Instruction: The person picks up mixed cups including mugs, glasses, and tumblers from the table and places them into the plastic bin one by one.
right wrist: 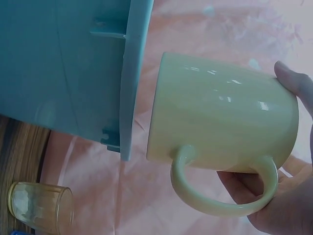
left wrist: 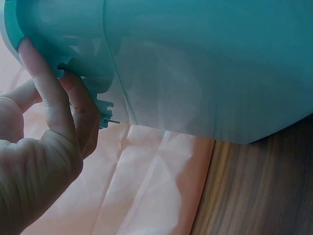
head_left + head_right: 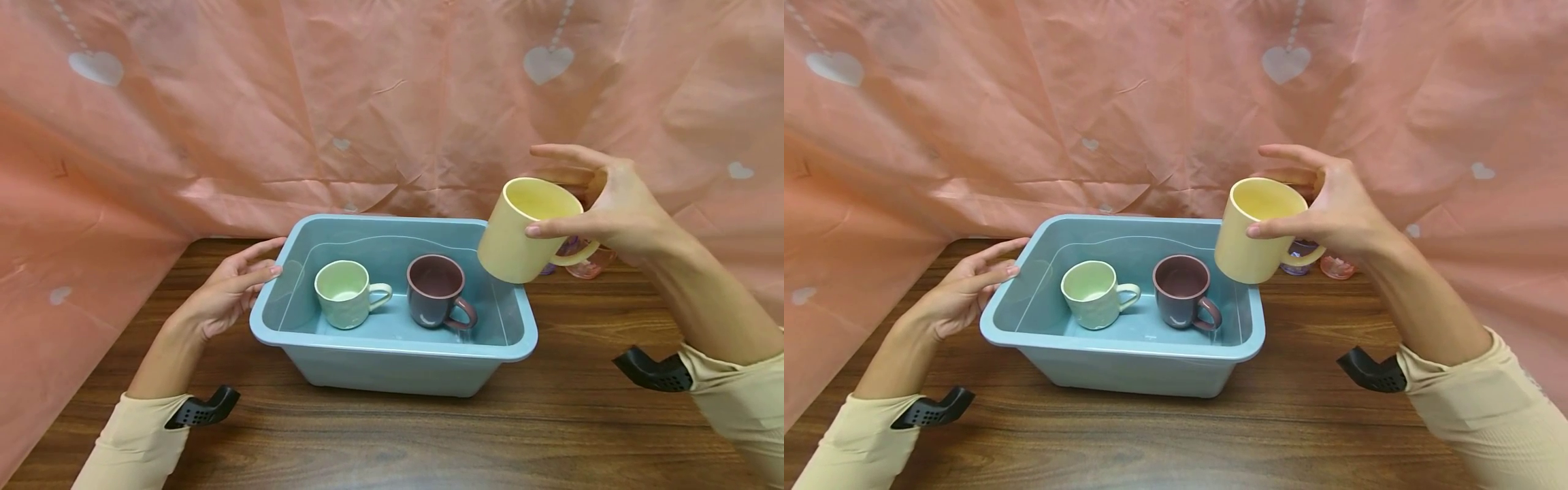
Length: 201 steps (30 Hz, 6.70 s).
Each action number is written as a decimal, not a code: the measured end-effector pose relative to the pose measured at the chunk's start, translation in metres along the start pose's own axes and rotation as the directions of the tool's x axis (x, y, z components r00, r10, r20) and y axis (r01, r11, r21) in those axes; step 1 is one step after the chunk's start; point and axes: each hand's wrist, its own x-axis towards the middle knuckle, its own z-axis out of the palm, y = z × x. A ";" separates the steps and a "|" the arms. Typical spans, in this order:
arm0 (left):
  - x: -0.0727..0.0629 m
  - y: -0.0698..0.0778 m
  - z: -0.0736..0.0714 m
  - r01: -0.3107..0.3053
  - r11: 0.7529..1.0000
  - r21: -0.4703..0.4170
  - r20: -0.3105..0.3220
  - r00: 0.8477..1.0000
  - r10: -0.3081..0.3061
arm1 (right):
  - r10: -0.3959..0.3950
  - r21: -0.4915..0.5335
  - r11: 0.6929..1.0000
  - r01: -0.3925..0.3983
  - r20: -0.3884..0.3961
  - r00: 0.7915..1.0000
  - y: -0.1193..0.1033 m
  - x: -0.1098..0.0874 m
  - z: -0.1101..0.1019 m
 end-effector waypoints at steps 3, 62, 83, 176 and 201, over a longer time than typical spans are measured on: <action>0.000 0.000 0.000 0.001 1.000 -0.002 0.000 1.000 -0.001 | -0.004 0.070 0.998 0.003 0.013 1.000 0.001 0.002 0.002; 0.002 0.000 -0.001 -0.004 1.000 0.001 0.006 1.000 0.004 | -0.074 0.024 0.997 0.072 0.089 0.993 -0.004 0.010 0.031; 0.006 -0.003 0.003 -0.001 1.000 0.005 0.013 1.000 0.001 | -0.090 0.022 0.996 0.088 0.095 0.991 -0.002 0.007 0.032; 0.013 0.000 0.016 0.020 1.000 0.015 -0.001 1.000 -0.020 | -0.100 -0.169 0.969 0.181 0.402 0.910 -0.023 0.029 0.082; 0.014 -0.001 0.015 0.025 1.000 -0.008 -0.003 1.000 -0.025 | -0.069 -0.255 0.946 0.203 0.451 0.890 -0.037 0.036 0.095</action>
